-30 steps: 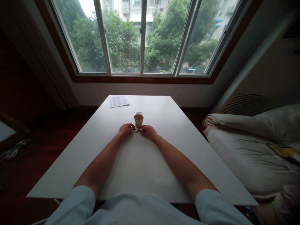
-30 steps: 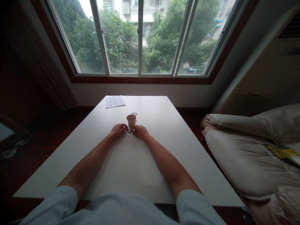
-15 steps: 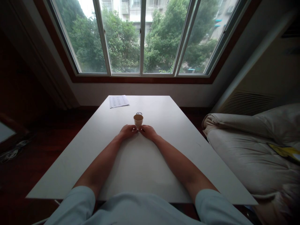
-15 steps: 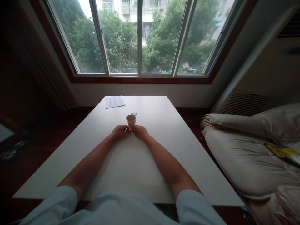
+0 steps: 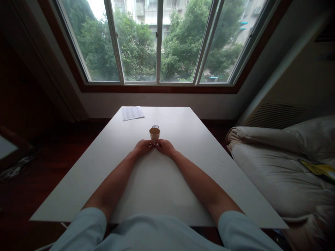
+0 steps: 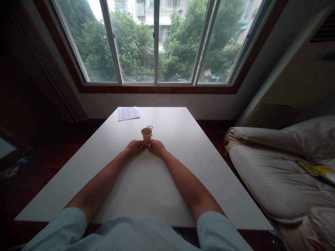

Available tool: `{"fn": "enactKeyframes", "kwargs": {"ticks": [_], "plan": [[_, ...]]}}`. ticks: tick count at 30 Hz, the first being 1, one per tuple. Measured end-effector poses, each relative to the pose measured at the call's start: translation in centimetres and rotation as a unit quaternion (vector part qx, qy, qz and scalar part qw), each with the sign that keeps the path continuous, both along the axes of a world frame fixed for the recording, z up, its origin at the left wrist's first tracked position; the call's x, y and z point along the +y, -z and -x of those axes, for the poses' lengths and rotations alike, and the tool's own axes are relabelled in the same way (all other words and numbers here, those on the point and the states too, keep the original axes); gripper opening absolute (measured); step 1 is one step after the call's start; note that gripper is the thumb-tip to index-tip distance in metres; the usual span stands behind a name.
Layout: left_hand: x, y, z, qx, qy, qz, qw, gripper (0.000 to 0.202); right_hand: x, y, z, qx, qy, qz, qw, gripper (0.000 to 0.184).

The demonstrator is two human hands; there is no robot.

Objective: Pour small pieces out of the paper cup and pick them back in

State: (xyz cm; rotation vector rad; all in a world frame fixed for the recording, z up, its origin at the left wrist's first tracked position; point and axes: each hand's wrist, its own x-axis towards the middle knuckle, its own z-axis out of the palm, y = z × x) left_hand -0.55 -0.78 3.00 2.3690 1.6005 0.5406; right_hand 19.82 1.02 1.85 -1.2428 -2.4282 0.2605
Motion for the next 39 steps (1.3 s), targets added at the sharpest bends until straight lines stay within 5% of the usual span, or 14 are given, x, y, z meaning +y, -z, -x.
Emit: {"fn": "enactKeyframes", "kwargs": {"ticks": [39], "plan": [[0.9, 0.9, 0.9, 0.048, -0.064, -0.024, 0.996, 0.023, 0.7, 1.1, 0.2, 0.077, -0.069, -0.011, 0.995, 0.012]]}}
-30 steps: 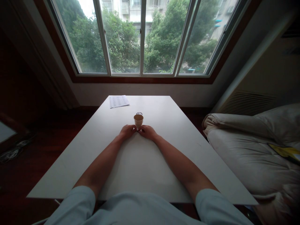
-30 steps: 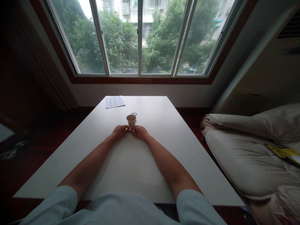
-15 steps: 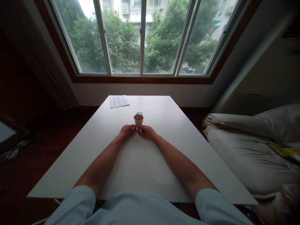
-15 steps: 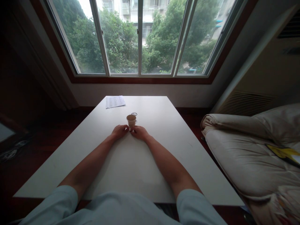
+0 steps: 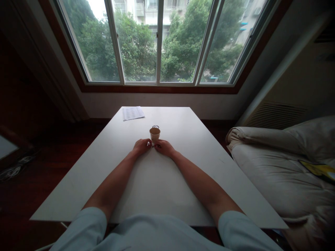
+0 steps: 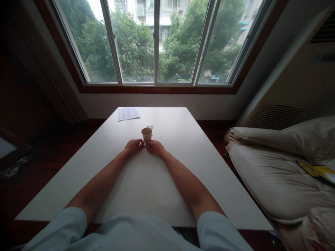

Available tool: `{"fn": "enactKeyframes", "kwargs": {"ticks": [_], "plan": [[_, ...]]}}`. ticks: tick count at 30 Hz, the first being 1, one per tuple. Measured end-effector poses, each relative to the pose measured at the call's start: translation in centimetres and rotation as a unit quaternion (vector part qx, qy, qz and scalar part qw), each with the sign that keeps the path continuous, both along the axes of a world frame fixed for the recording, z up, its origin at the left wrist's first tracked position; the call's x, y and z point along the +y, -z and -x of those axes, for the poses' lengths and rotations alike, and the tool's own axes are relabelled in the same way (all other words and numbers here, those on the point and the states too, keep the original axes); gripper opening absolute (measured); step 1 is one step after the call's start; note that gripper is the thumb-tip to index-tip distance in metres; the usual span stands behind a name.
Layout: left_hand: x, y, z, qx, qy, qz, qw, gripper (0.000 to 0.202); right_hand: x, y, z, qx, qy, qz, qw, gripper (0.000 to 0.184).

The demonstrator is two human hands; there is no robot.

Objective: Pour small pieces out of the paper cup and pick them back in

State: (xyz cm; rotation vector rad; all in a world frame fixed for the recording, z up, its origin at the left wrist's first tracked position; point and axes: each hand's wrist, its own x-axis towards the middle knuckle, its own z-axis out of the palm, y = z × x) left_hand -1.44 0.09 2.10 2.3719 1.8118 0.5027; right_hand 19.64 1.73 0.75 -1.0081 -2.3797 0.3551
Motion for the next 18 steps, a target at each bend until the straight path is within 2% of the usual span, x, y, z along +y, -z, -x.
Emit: {"fn": "enactKeyframes", "kwargs": {"ticks": [8, 14, 18], "plan": [[0.2, 0.3, 0.0, 0.01, -0.004, -0.002, 1.0, 0.024, 0.6, 0.9, 0.0, 0.114, 0.034, -0.013, 0.993, 0.005], [0.2, 0.4, -0.2, 0.014, -0.01, -0.002, 1.0, 0.023, 0.9, 1.3, 0.1, 0.139, 0.032, -0.01, 0.99, 0.007], [0.0, 0.3, -0.7, 0.002, 0.001, 0.001, 1.0, 0.021, 0.7, 1.0, 0.1, 0.158, 0.025, -0.038, 0.986, 0.007]]}}
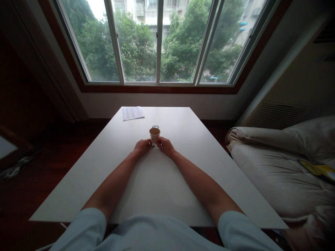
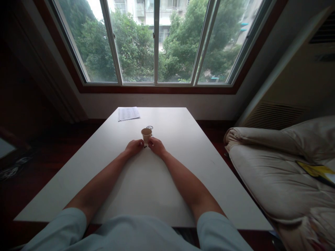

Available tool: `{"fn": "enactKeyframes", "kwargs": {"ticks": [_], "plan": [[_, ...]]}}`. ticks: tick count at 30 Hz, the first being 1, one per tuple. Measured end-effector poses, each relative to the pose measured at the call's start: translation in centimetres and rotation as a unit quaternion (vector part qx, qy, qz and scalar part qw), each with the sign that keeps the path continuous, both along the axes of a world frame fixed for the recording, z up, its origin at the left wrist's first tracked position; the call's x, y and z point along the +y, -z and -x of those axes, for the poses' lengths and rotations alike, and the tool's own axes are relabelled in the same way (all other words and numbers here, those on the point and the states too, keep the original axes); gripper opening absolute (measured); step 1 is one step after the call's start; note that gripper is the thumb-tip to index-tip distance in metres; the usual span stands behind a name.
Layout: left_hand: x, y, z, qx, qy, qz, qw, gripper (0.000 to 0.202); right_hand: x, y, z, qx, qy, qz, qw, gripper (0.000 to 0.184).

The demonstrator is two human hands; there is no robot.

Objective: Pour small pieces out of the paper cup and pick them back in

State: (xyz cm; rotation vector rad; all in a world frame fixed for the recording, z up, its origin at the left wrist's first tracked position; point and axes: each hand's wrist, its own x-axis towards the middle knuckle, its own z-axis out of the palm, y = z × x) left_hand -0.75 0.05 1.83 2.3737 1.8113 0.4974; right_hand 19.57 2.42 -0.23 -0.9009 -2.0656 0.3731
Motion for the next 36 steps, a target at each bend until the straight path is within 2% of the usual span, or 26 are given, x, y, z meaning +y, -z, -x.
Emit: {"fn": "enactKeyframes", "kwargs": {"ticks": [7, 12, 19, 26, 31, 36], "plan": [[-0.3, -0.3, -0.2, -0.025, 0.003, 0.005, 1.0, 0.021, -0.8, -1.2, -0.2, 0.026, -0.009, -0.04, 0.999, 0.017], [-0.1, 0.0, -0.1, -0.017, -0.002, 0.001, 1.0, 0.024, -0.9, -1.5, -0.2, 0.025, -0.012, -0.062, 0.998, 0.024], [-0.2, -0.1, -0.2, -0.001, -0.012, -0.002, 1.0, 0.024, -1.0, -1.6, -0.1, 0.015, 0.029, -0.105, 0.994, 0.024], [-0.2, -0.1, -0.2, 0.002, -0.007, -0.008, 1.0, 0.024, -2.4, -2.9, 0.1, -0.016, 0.058, -0.16, 0.985, 0.027], [-0.3, -0.3, -0.3, -0.001, -0.005, -0.011, 1.0, 0.023, -3.0, -3.6, 0.4, -0.023, 0.048, -0.169, 0.984, 0.033], [-0.6, -0.6, -0.4, -0.017, -0.018, -0.004, 1.0, 0.021, -2.7, -3.5, 0.4, -0.022, 0.048, -0.165, 0.985, 0.039]]}}
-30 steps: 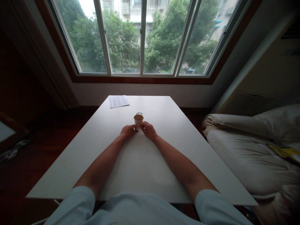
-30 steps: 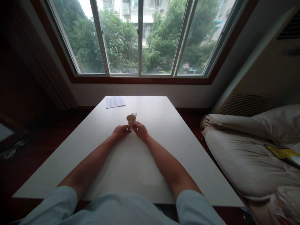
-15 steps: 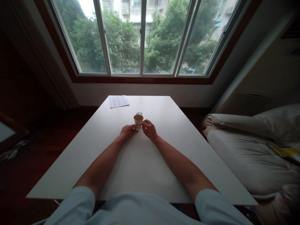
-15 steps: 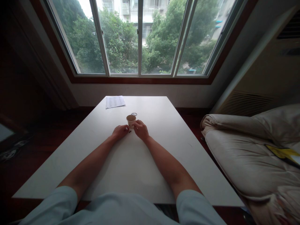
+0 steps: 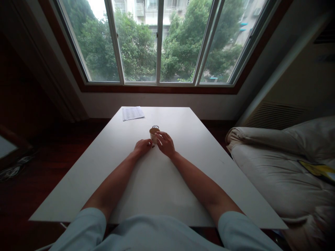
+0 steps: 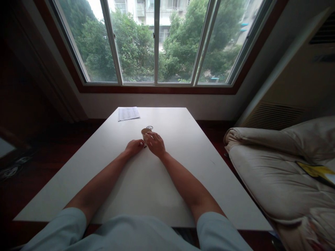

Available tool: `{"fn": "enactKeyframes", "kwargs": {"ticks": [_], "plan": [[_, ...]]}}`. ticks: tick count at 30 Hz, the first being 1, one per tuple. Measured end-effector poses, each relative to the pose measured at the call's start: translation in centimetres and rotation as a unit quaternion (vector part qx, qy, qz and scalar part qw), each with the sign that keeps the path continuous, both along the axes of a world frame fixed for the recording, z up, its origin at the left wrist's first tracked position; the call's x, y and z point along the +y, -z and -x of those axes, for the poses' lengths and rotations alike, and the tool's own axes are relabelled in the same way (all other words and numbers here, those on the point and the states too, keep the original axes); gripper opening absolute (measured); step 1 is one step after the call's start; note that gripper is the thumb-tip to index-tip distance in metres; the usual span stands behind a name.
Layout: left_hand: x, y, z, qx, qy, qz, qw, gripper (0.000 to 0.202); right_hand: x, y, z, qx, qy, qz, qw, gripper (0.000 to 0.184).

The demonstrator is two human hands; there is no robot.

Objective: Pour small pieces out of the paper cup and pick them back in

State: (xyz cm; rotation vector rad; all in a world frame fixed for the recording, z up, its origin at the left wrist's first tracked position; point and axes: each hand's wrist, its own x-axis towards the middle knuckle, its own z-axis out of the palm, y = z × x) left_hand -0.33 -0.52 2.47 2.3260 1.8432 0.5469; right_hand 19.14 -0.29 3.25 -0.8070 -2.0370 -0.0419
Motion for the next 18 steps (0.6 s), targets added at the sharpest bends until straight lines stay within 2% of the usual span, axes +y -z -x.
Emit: {"fn": "enactKeyframes", "kwargs": {"ticks": [18], "plan": [[0.08, -0.08, 0.21, -0.006, 0.007, 0.002, 1.0, 0.022, 0.99, 0.74, 0.21, -0.04, 0.0, -0.005, 0.999, 0.051]]}}
